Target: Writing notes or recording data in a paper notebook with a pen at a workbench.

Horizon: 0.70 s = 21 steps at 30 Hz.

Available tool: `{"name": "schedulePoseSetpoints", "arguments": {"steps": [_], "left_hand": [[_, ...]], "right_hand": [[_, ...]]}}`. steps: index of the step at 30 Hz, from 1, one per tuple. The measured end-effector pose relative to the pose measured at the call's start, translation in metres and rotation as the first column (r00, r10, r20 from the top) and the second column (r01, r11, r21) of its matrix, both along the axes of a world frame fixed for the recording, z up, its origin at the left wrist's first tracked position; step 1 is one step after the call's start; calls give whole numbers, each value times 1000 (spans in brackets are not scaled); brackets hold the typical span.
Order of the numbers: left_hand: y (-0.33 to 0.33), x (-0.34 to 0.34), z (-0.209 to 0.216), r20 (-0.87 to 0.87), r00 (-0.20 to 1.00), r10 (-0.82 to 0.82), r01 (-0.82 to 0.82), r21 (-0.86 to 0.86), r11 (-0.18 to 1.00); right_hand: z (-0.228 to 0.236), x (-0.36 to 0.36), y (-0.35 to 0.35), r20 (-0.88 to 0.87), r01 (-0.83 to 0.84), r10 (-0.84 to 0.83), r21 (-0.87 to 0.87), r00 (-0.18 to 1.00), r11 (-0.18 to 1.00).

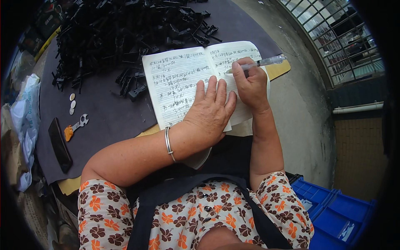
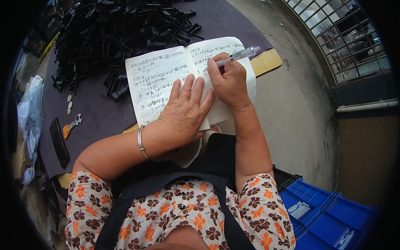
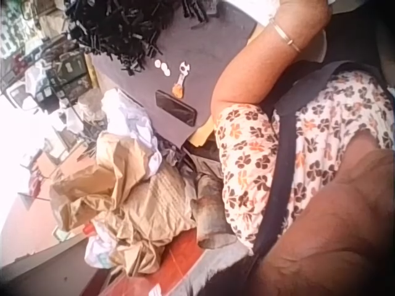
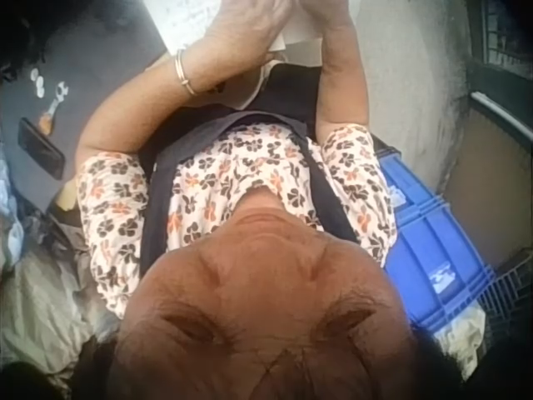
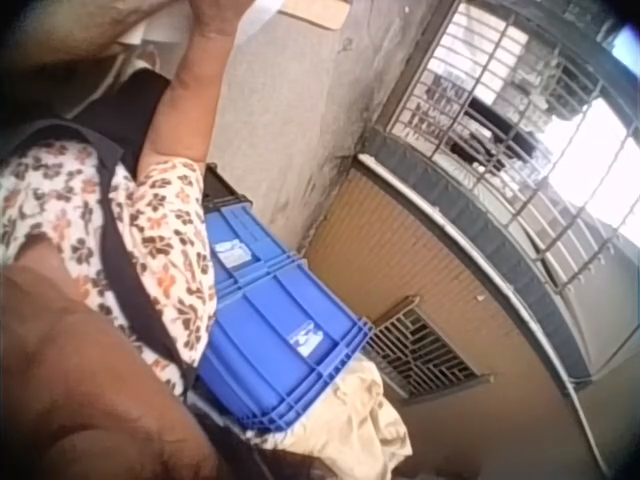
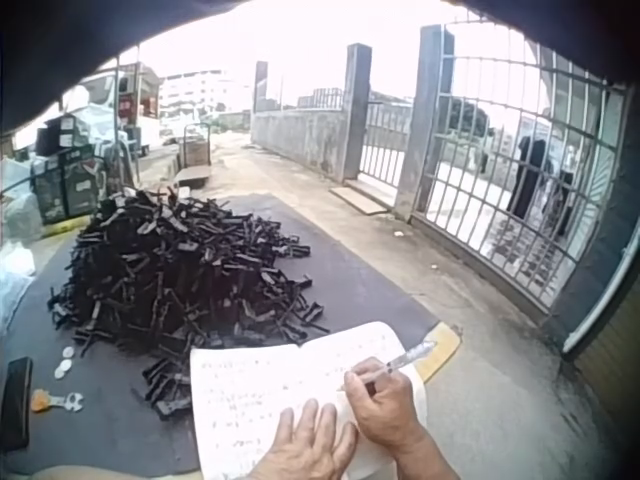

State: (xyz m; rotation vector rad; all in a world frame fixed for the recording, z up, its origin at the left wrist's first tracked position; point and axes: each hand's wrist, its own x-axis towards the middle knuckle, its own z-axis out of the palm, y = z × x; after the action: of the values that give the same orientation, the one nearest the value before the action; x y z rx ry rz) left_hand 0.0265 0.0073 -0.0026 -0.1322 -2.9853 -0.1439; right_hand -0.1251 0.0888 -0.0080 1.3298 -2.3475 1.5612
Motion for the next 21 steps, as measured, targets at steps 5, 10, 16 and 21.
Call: {"name": "schedulePoseSetpoints", "arguments": {"steps": [5, 10, 16, 21], "left_hand": [[0, 0, 1, 11, 1000, 0, 0, -16, 1000], [0, 0, 0, 8, 1000, -1, 1, -9, 1000], [0, 0, 1, 14, 1000, -6, 6, -6, 1000], [0, 0, 1, 4, 1000, -4, 4, -10, 1000]], "right_hand": [[1, 1, -1, -5, 28, -27, 31, 1000, 999], [0, -1, 0, -3, 14, -14, 35, 1000, 999], [1, 1, -2, -6, 43, -43, 29, 999, 999], [1, 0, -1, -8, 49, -48, 35, 999, 998]]}}
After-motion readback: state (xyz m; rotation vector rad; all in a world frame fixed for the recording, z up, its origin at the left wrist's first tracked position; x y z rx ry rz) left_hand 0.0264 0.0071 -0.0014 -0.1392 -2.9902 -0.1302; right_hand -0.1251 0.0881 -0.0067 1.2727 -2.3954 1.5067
